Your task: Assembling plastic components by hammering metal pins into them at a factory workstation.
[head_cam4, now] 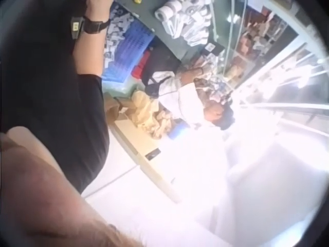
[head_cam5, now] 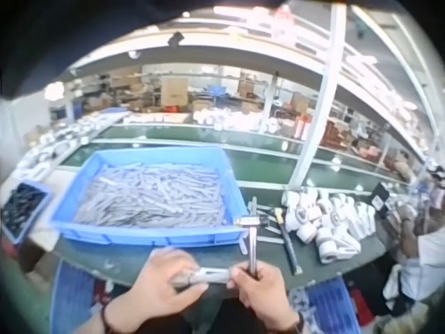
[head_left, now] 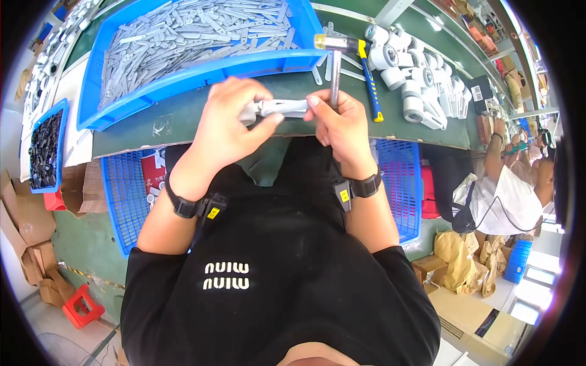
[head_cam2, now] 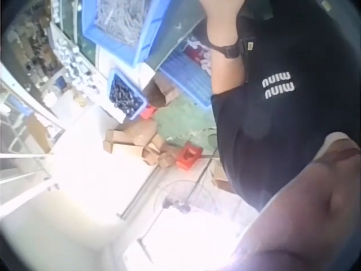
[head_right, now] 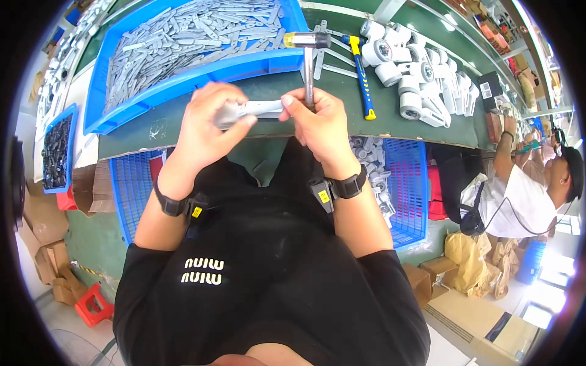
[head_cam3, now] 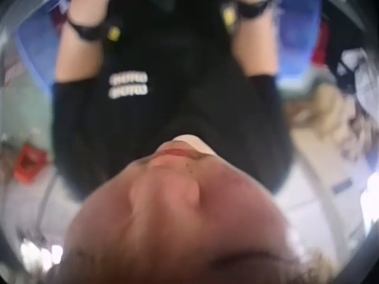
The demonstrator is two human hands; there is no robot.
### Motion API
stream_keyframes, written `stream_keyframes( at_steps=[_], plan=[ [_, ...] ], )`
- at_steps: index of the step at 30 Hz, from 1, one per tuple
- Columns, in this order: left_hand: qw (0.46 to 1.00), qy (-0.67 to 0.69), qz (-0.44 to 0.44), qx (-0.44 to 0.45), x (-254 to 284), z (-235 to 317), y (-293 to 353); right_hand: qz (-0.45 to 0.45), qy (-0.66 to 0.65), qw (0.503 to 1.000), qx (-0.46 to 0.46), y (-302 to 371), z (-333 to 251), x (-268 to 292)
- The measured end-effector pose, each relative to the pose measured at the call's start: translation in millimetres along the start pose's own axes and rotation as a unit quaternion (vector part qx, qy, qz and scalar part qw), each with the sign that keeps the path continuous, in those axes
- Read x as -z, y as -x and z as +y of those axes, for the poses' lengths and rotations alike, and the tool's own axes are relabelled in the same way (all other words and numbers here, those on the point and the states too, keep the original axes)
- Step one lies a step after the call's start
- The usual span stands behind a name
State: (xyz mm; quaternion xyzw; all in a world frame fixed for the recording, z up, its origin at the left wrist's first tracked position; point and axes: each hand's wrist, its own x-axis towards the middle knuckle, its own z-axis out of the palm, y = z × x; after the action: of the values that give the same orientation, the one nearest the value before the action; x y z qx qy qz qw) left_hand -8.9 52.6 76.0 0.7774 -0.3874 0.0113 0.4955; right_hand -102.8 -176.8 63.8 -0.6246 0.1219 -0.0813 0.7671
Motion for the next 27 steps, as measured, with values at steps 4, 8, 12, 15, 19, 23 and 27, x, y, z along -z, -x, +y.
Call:
stream_keyframes(
  at_steps=[4, 8, 12, 15, 19, 23, 27],
  plan=[
    [0.974, -0.178, 0.068, -0.124, -7.9, -17.3, -10.8, 0.089, 0.118, 0.988, 0.044, -15.0, 12.3, -4.2],
    [0.985, -0.164, 0.012, -0.053, -11.3, -29.0, -9.6, 0.099, 0.13, 0.986, 0.013, -21.3, 20.7, -8.1],
    [0.991, -0.131, -0.022, -0.036, -14.7, -29.4, -9.4, 0.095, 0.142, 0.985, -0.006, -20.1, 20.7, -6.3],
    [0.988, -0.139, 0.004, -0.061, -22.4, -34.1, -5.7, 0.101, 0.161, 0.982, -0.021, -17.0, 18.7, -8.8],
    [0.989, -0.112, 0.029, -0.088, -26.7, -43.0, -2.4, 0.124, 0.188, 0.974, -0.016, -14.4, 21.1, -8.3],
    [0.983, -0.118, 0.056, -0.13, -26.9, -47.2, -0.9, 0.121, 0.273, 0.954, 0.037, -15.7, 24.2, -7.2],
    [0.978, -0.131, 0.059, -0.15, -28.2, -49.4, -0.8, 0.105, 0.327, 0.938, 0.052, -16.7, 27.1, -1.5]
  ],
)
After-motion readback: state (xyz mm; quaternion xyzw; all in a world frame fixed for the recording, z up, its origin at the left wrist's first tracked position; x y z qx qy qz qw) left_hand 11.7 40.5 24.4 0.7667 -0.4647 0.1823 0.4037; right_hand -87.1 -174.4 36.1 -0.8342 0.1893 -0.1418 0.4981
